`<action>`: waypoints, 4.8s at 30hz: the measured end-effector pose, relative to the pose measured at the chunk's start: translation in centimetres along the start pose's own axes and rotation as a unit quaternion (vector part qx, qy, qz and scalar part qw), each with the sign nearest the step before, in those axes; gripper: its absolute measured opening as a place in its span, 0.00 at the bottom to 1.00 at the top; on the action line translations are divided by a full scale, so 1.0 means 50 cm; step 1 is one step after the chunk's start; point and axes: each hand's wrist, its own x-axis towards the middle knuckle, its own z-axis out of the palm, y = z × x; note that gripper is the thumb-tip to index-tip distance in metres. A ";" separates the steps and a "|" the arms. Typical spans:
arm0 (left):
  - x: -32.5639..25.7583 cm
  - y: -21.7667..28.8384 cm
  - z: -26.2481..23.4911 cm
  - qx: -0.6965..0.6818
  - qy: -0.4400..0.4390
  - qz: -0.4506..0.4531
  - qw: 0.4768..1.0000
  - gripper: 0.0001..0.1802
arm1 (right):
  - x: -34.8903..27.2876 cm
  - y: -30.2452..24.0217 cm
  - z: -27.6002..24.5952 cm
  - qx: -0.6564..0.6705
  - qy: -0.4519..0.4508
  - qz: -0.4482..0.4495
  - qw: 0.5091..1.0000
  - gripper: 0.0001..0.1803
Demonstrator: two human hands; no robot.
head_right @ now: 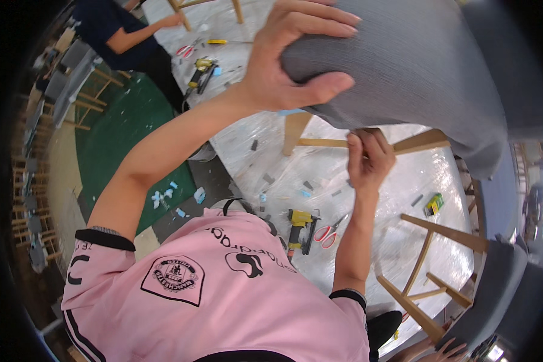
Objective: The person stretches and secures gray fabric over a wooden chair frame, using a staple gun to attach the fabric to the underside. They trim excess fabric with scissors and tuck edges to ensure a smooth finish.
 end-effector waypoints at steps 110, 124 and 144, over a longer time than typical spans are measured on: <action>-0.256 0.042 -0.082 -0.474 -0.042 -0.525 0.706 0.22 | -0.028 -0.176 0.301 0.445 0.209 0.105 0.864 0.36; 0.026 -0.023 -0.131 -0.009 -0.168 0.090 0.982 0.35 | -0.014 -0.165 0.298 0.445 0.213 0.129 0.860 0.37; 0.063 -0.013 -0.057 0.004 -0.218 0.130 0.967 0.29 | -0.019 -0.162 0.295 0.441 0.209 0.133 0.863 0.34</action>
